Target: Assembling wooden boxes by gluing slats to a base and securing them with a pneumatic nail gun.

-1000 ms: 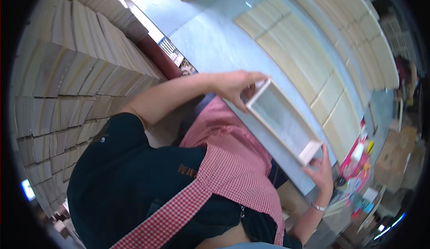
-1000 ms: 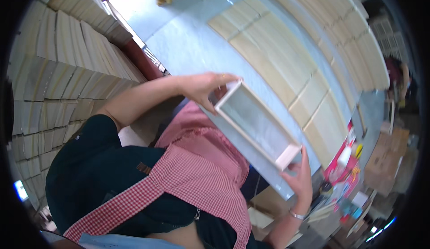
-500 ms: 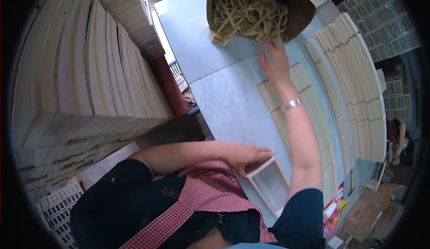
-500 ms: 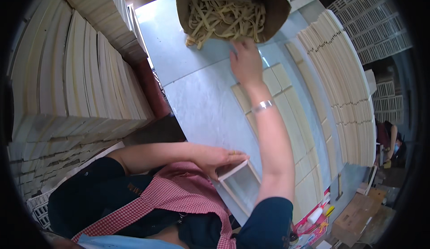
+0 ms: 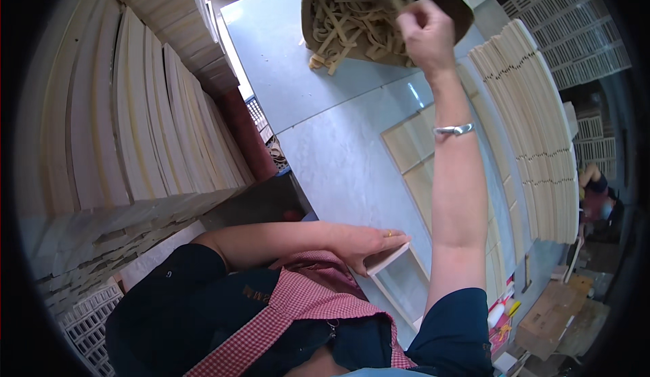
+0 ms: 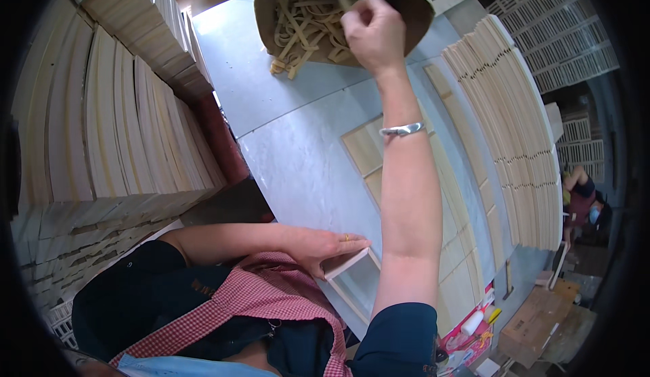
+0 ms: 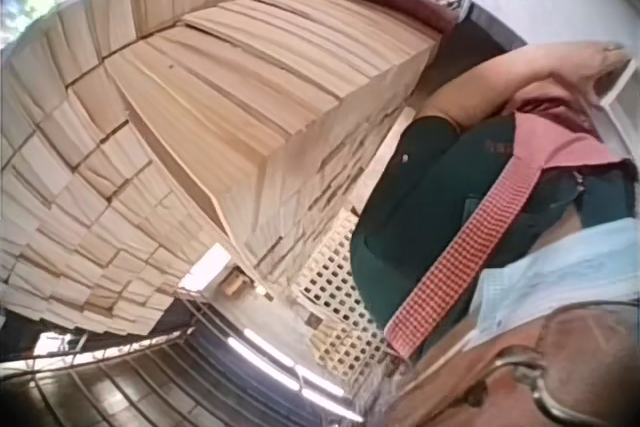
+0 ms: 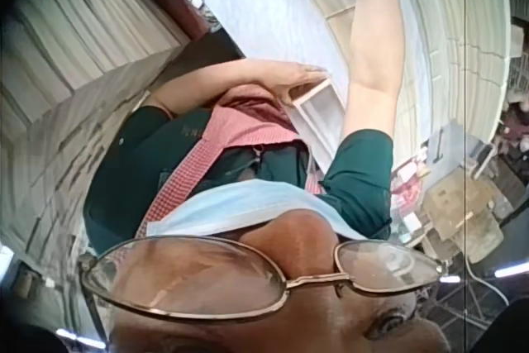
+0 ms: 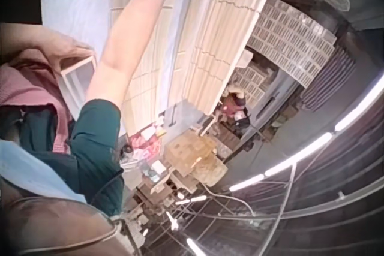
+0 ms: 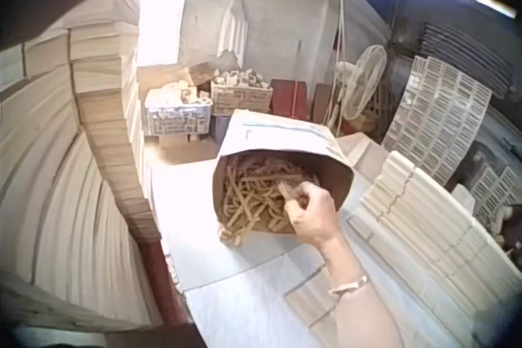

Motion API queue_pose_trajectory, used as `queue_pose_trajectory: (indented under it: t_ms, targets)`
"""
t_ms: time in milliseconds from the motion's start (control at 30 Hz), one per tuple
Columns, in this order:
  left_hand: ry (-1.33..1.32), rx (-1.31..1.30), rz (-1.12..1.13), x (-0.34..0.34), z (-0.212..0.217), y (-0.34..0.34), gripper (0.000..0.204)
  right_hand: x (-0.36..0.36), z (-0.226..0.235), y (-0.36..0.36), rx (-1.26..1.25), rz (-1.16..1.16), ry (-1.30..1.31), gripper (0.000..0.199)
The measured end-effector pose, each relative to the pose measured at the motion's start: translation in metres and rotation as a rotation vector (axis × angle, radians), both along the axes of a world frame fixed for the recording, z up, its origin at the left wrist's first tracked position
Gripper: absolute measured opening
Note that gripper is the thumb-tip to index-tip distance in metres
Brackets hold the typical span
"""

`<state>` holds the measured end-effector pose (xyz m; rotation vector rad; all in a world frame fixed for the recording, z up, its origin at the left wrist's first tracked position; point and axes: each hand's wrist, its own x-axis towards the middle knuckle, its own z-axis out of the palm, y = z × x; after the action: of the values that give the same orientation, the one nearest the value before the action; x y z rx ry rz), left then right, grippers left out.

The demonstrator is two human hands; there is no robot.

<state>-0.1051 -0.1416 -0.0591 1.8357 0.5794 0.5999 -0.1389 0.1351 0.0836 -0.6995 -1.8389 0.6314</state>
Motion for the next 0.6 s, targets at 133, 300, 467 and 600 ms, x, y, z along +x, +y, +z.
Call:
queue_pose_trajectory:
  t_ms: [133, 300, 467, 600]
  targets:
    - [-0.085, -0.04, -0.032, 0.001, 0.003, 0.004, 0.112, 0.046, -0.004, -0.02, -0.208, 0.04, -0.106, 0.01]
    - [-0.076, -0.055, -0.022, -0.003, 0.01, 0.008, 0.109, 0.163, 0.002, -0.104, -0.336, -0.033, -0.179, 0.013]
    - [0.192, -0.083, -0.001, -0.004, 0.016, 0.009, 0.124, 0.263, -0.029, -0.198, -0.354, -0.272, -0.542, 0.01]
    - [0.106, 0.018, 0.079, -0.003, -0.001, 0.006, 0.132, 0.271, -0.05, -0.247, -0.461, -0.258, -0.54, 0.007]
